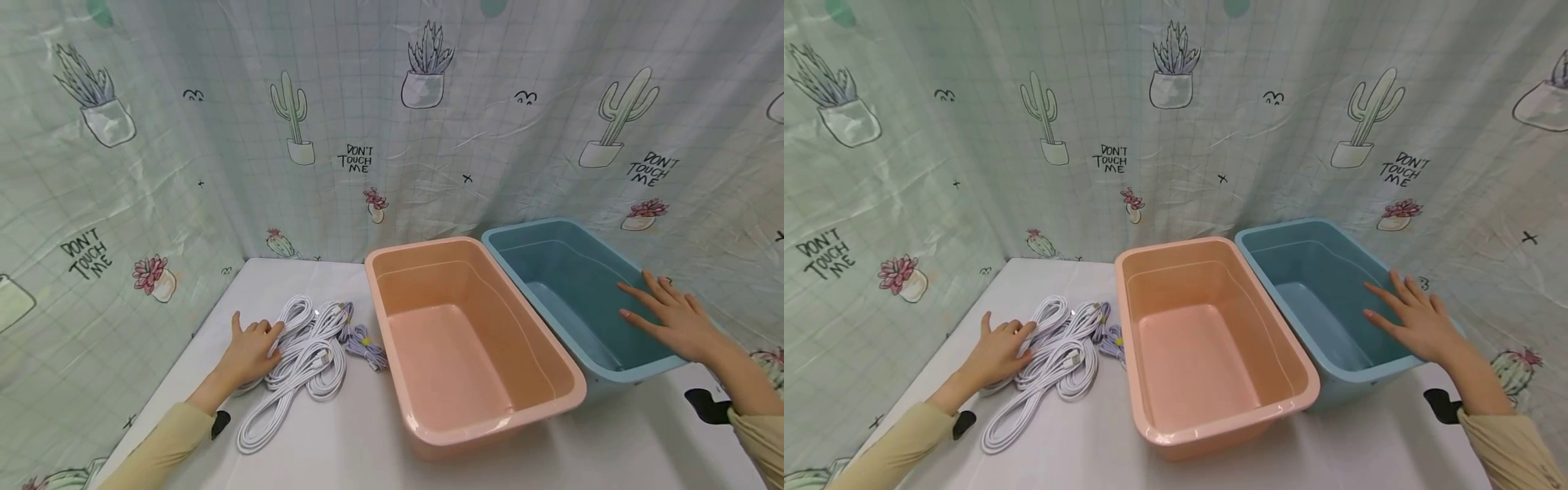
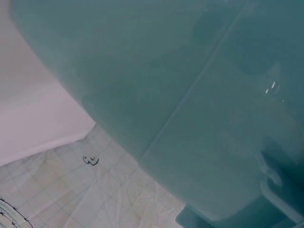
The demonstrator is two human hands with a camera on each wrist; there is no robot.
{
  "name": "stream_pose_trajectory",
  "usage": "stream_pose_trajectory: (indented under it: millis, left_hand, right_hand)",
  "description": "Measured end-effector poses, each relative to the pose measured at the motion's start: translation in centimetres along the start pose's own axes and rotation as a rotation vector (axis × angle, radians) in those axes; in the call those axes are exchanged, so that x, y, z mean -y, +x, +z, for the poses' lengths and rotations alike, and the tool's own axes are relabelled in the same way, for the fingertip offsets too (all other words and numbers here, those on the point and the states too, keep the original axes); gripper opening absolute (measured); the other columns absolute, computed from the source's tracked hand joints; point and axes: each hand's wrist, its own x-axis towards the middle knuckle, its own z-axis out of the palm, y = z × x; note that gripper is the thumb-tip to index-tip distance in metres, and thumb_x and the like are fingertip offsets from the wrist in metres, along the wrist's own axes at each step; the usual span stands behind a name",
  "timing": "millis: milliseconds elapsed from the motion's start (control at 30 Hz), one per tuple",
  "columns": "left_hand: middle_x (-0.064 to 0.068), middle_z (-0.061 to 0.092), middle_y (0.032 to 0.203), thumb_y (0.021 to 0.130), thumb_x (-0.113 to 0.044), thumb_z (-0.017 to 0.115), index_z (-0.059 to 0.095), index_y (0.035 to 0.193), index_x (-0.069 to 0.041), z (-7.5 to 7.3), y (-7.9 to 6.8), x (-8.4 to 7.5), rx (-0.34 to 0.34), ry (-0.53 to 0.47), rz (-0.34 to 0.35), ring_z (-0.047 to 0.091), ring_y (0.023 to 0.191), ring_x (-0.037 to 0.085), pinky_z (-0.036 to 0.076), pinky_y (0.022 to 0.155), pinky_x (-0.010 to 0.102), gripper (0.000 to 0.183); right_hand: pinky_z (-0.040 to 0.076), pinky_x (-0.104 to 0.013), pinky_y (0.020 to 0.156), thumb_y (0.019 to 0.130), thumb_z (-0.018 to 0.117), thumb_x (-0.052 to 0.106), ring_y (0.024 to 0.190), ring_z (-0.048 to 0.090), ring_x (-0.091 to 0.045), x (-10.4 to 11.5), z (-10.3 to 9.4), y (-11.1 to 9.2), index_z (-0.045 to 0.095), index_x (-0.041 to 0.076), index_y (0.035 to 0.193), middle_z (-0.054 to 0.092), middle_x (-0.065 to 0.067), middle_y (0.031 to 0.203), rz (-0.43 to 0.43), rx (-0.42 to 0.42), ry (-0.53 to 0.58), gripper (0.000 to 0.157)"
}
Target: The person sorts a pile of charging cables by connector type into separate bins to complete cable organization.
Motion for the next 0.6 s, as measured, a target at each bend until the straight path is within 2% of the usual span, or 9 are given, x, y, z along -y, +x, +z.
stream_pose_trajectory:
  millis: [100,200,333,467,600]
  left_hand:
    - [0.009,0.056,0.074,0.065,-0.011,0.069,0.053,0.098,-0.007,-0.3,0.0,-0.3,-0.012,0.000,-0.016,0.056,0.065,0.027,0.020,0.088,0.071,0.036]
    - [0.011,0.059,0.079,0.066,-0.009,0.069,0.054,0.102,-0.008,-0.9,0.0,-0.8,-0.007,-0.018,-0.039,0.058,0.069,0.028,0.027,0.083,0.069,0.039]
    - [0.012,0.059,0.088,0.068,-0.005,0.067,0.053,0.107,-0.010,-1.7,0.3,-1.6,0.008,-0.052,-0.049,0.055,0.077,0.030,0.040,0.068,0.057,0.041]
    - [0.011,0.057,0.095,0.069,0.000,0.067,0.053,0.108,-0.010,-2.6,0.9,-2.2,0.004,-0.049,-0.026,0.051,0.084,0.029,0.042,0.059,0.049,0.043]
    - [0.010,0.056,0.096,0.068,0.001,0.071,0.052,0.106,-0.010,-3.1,1.2,-2.3,-0.011,-0.025,0.007,0.049,0.087,0.029,0.041,0.062,0.052,0.044]
  right_hand:
    - [-0.002,-0.074,0.093,0.090,0.045,0.040,0.131,-0.007,-0.053,0.0,0.0,0.0,0.017,0.012,0.144,-0.006,-0.026,0.147,0.000,-0.010,-0.001,0.066]
    - [-0.001,-0.074,0.093,0.090,0.046,0.040,0.131,-0.006,-0.053,0.1,0.1,-0.1,0.018,0.012,0.144,-0.004,-0.027,0.147,0.000,-0.012,-0.004,0.067]
    - [0.000,-0.074,0.093,0.090,0.046,0.040,0.131,-0.005,-0.053,0.1,0.2,-0.2,0.019,0.011,0.143,-0.003,-0.028,0.147,-0.002,-0.014,-0.006,0.067]
    - [0.001,-0.074,0.093,0.090,0.047,0.039,0.132,-0.005,-0.052,0.1,0.2,-0.3,0.018,0.012,0.144,-0.004,-0.026,0.148,-0.006,-0.021,-0.007,0.067]
    - [0.002,-0.074,0.092,0.090,0.048,0.040,0.132,-0.004,-0.051,0.1,0.1,-0.2,0.018,0.012,0.144,-0.005,-0.024,0.148,-0.010,-0.030,-0.008,0.067]
